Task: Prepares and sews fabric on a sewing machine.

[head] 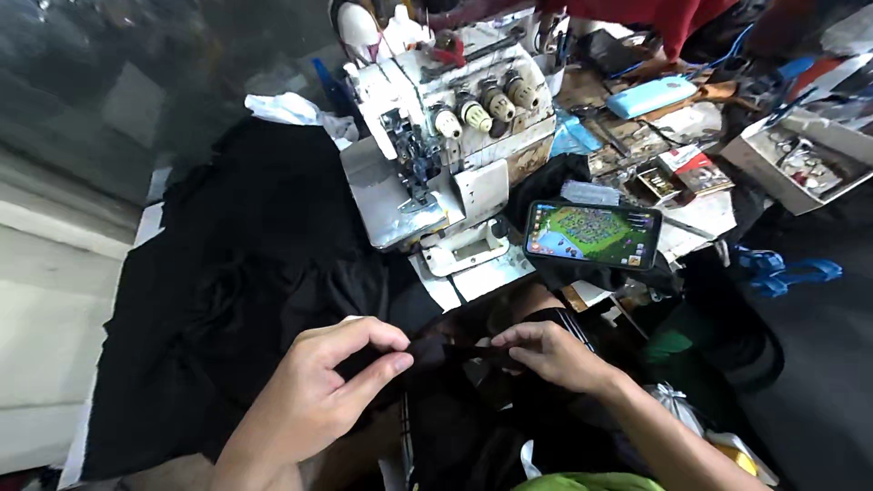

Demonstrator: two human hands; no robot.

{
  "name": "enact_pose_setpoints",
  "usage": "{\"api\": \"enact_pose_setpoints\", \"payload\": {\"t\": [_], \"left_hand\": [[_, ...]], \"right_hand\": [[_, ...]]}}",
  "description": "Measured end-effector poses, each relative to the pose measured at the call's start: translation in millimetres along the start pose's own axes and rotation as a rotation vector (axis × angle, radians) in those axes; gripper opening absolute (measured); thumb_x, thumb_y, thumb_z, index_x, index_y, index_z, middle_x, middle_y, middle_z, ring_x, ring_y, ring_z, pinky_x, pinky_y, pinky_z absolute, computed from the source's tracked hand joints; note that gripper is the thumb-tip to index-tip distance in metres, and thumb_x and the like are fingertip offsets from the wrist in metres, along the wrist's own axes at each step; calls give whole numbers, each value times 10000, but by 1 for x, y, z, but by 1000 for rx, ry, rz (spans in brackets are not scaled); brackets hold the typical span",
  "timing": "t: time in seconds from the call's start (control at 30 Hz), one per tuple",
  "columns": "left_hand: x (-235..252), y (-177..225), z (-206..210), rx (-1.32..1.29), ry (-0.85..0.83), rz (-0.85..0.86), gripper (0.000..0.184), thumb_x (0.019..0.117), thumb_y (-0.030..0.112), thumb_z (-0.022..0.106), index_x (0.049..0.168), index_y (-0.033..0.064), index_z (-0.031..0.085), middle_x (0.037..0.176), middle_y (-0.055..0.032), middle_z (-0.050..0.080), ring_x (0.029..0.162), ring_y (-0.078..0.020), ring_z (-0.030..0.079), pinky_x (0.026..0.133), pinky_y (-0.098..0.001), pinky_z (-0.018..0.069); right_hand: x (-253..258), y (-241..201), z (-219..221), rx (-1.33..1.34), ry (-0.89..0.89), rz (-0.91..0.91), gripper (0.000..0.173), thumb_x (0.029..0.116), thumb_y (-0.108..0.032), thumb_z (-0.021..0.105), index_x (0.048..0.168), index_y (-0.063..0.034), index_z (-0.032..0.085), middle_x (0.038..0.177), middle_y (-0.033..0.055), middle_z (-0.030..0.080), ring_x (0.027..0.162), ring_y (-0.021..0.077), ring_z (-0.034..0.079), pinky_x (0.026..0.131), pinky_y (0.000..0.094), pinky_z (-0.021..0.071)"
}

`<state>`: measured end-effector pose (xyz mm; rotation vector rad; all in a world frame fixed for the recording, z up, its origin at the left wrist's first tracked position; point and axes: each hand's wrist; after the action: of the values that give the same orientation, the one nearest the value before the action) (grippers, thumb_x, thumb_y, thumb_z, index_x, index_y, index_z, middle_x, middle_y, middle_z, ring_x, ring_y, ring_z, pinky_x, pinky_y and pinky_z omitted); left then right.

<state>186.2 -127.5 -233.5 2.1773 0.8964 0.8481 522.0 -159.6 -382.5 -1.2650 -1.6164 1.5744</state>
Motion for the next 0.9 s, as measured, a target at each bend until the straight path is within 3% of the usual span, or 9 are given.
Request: {"api": "enact_pose_setpoints", "payload": {"t": [0.17,0.27,0.37,0.43,0.53,0.6,0.73,0.9], "left_hand": [[-2,-3,4,-34,-5,13,140,957,305,718,1041,201,758,1002,52,748,962,-154,723,858,-353,633],[-2,-3,4,-40,-8,14,137,960,301,714,1035,196,759,995,56,748,962,-149,724,862,-344,634],[-2,-5,3,-52,-16,25,140,962,289,716,1044,184,759,992,52,748,943,-145,726,850,-336,638],[-2,-5,4,-56,-25,24,131,965,280,711,1043,184,756,990,54,745,932,-135,724,839,-324,638],[0,-5,9,-53,-51,22,123,970,280,706,1036,191,759,997,62,744,946,-126,720,852,-320,633],[3,-4,13,-51,-90,33,122,974,278,701,1034,193,762,1002,65,742,964,-123,716,864,-317,628],[10,0,19,-6,-165,56,127,980,301,691,1035,220,773,991,94,733,980,-100,701,886,-311,610],[21,6,21,36,-246,90,135,987,322,683,1044,242,775,1018,109,729,1003,-80,689,904,-308,598]], "right_hand": [[-7,-3,0,-176,84,-45,245,990,-165,643,1216,-186,735,1132,-51,754,991,66,720,908,299,610],[-11,-8,-1,-433,172,-42,203,964,-289,682,1147,-218,735,979,-95,748,846,16,708,803,268,622],[-16,-9,-4,-498,222,-19,208,943,-403,708,1072,-245,747,878,-113,733,758,2,691,733,264,619],[-20,-8,-7,-438,225,-26,184,958,-350,704,1089,-229,752,920,-96,743,785,15,699,751,261,619],[-23,-5,-12,-341,208,-46,201,980,-172,658,1157,-202,746,1084,-79,756,949,29,717,877,273,617],[-23,-3,-13,-340,210,-66,229,977,-125,641,1174,-183,742,1115,-77,754,995,28,716,921,269,613],[-23,-1,-16,-428,263,-73,192,973,-210,652,1135,-207,755,1064,-96,752,964,6,707,908,264,607],[-25,-7,-20,-292,325,-182,130,983,-250,663,1062,-210,758,1033,-100,746,947,37,713,887,295,623]]}}
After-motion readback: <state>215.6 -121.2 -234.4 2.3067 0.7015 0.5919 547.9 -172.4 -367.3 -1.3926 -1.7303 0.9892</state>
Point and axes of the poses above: each hand's wrist, its own x-axis towards the middle knuckle, its own z-axis out of the palm, y = z × x
